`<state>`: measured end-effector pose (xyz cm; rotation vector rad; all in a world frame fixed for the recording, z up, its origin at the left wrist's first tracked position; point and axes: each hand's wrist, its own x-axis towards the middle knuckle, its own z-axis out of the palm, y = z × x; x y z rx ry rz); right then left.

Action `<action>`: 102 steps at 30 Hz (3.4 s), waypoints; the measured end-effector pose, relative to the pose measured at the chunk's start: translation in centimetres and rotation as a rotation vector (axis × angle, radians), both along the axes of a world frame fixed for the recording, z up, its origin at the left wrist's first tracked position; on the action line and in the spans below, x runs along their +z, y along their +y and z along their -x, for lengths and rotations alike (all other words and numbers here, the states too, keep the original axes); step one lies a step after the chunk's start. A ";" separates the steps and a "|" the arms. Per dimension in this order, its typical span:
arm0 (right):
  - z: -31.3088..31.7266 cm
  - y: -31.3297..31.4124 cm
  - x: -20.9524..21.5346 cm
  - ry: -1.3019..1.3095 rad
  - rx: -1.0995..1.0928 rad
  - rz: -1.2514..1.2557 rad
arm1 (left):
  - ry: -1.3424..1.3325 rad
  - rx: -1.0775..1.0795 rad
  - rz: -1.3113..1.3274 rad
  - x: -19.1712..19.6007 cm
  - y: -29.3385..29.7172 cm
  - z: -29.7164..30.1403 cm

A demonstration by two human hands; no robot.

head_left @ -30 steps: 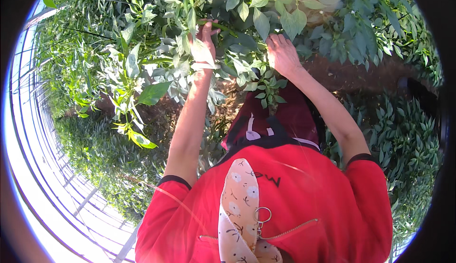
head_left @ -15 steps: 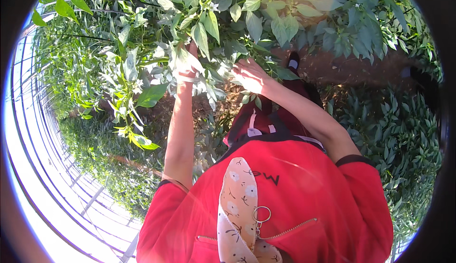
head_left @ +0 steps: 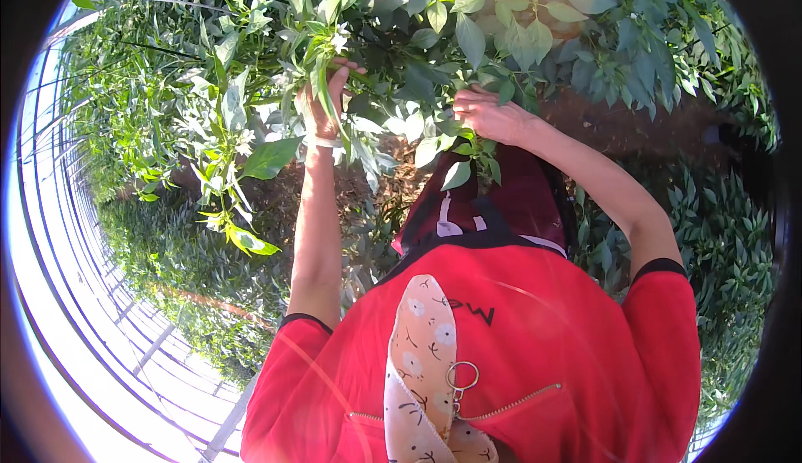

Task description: The person trims leaves and small branches from pepper plants in a greenhouse using their hands. They move along the row, reaching into the foliage to remove excess growth and place the cuttings on the ground.

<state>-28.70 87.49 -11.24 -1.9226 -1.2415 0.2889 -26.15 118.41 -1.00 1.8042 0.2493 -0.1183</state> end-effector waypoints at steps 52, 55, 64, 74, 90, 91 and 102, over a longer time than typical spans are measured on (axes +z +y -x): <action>-4.9 10.6 16.7 0.569 -0.603 0.028 | -0.508 -0.104 -0.062 -3.8 -1.2 1.7; -6.9 11.4 12.9 0.702 -0.630 -0.239 | -0.316 -0.125 -0.201 2.4 -3.1 1.3; -10.6 11.1 12.6 0.847 -0.801 -0.132 | -0.488 0.157 -0.327 0.5 3.5 -5.5; -11.7 12.7 10.9 0.844 -0.845 -0.264 | -0.133 -0.061 -0.201 1.3 4.8 -9.3; -9.6 11.3 7.6 0.994 -0.723 -0.579 | -0.341 0.045 -0.200 -0.8 4.9 -4.7; -9.1 10.5 6.5 0.922 -0.693 -0.590 | -0.360 0.023 -0.172 -1.7 4.8 -5.1; -3.1 12.9 11.3 0.677 -0.710 -0.259 | -0.315 0.204 -0.053 1.7 3.8 -2.5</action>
